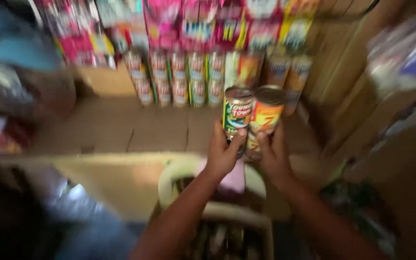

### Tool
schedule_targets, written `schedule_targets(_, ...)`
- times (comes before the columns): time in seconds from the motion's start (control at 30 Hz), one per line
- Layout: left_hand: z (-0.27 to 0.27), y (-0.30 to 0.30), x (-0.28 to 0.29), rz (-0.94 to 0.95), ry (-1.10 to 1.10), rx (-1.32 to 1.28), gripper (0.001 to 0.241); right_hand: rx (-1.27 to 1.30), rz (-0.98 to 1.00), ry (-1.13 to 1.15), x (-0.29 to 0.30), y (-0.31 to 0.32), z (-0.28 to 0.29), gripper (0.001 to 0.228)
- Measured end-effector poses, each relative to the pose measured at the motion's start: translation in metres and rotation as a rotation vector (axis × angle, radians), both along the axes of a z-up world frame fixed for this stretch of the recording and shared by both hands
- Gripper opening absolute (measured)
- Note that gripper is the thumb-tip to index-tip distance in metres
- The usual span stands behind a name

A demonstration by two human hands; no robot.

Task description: Stocking and organizing canned goods on a shelf from a box on the floor.

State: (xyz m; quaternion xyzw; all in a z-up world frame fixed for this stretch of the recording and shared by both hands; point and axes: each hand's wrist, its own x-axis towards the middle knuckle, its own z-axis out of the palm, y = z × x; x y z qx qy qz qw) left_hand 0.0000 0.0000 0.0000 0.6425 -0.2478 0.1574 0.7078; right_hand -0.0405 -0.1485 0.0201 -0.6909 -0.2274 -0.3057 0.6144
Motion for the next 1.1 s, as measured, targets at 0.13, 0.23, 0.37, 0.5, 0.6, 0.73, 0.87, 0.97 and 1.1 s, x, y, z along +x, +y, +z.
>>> schedule_targets(0.13, -0.003, 0.030, -0.085, -0.102, 0.319, 0.013, 0.067, -0.105, -0.163, 0.324, -0.072, -0.001, -0.047, 0.046)
schedule_targets(0.23, -0.041, 0.049, -0.126, -0.063, -0.060, 0.061, 0.063, -0.133, -0.049, 0.172, -0.118, 0.012, -0.080, 0.055)
schedule_targets(0.37, -0.101, 0.068, -0.168, -0.074, 0.260, 0.117, 0.067, 0.097, 0.078, 0.485, -0.154, 0.030, -0.156, 0.064)
schedule_targets(0.5, -0.178, 0.085, -0.201, -0.034, 0.584, 0.101, 0.067, 0.066, 0.129, 0.786, -0.182, 0.037, -0.238, 0.078)
schedule_targets(0.6, -0.186, 0.098, -0.205, 0.037, 0.926, 0.269, 0.067, -0.099, 0.059, 0.865, -0.179, 0.049, -0.238, 0.070)
schedule_targets(0.73, -0.188, 0.108, -0.197, 0.115, 1.230, 0.538, 0.074, -0.194, 0.037, 0.701, -0.163, 0.052, -0.248, 0.069)
schedule_targets(0.87, -0.230, 0.113, -0.191, 0.142, 1.172, 0.849, 0.086, -0.643, 0.012, 1.097, -0.145, 0.069, -0.208, 0.061)
schedule_targets(0.97, -0.215, 0.109, -0.188, 0.106, 1.324, 0.667, 0.086, -0.859, -0.034, 1.091, -0.135, 0.078, -0.204, 0.060)
schedule_targets(1.1, -0.216, 0.112, -0.186, 0.209, 1.320, 0.731, 0.090, -1.014, -0.050, 1.319, -0.127, 0.087, -0.191, 0.056)
